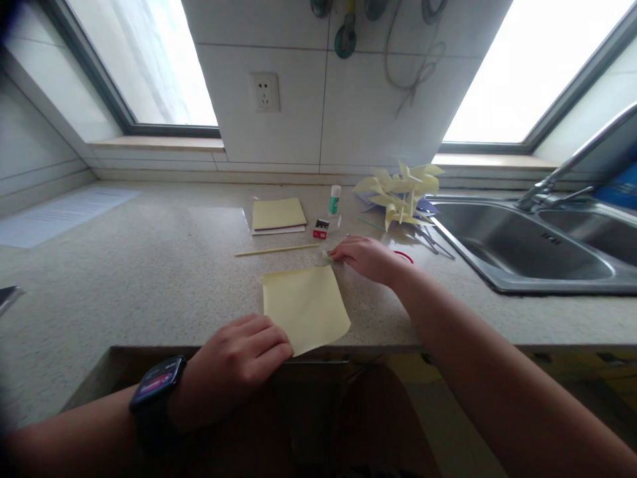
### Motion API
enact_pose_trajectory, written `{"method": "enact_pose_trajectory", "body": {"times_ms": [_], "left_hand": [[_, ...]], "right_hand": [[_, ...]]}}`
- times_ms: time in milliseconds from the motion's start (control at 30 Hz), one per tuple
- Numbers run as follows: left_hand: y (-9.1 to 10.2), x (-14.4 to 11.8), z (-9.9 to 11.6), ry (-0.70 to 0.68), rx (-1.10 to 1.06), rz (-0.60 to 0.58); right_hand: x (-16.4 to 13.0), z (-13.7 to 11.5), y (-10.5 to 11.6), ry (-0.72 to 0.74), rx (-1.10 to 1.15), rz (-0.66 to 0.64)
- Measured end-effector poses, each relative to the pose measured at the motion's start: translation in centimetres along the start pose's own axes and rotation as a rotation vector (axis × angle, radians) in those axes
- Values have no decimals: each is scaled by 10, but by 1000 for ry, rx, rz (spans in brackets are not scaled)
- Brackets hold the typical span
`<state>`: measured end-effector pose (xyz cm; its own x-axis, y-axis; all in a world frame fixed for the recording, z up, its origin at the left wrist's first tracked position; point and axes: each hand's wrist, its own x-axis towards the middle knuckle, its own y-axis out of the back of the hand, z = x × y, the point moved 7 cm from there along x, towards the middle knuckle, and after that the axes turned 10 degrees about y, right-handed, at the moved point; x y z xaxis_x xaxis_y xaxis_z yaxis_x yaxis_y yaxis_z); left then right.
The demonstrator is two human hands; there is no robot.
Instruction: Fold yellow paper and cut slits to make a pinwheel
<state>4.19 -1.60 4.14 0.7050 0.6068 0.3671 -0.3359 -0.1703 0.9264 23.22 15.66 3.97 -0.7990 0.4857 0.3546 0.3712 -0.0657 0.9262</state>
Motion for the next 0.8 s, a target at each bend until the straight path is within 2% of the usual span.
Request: {"method": "enact_pose_trajectory", "body": {"times_ms": [233, 800], "left_hand": [[-1, 1, -3, -30, 9, -22], [3, 2, -10, -46, -25, 17]], "right_hand": [[-3, 1, 2, -11, -8, 17], [-10, 12, -2, -14, -7, 32]]}}
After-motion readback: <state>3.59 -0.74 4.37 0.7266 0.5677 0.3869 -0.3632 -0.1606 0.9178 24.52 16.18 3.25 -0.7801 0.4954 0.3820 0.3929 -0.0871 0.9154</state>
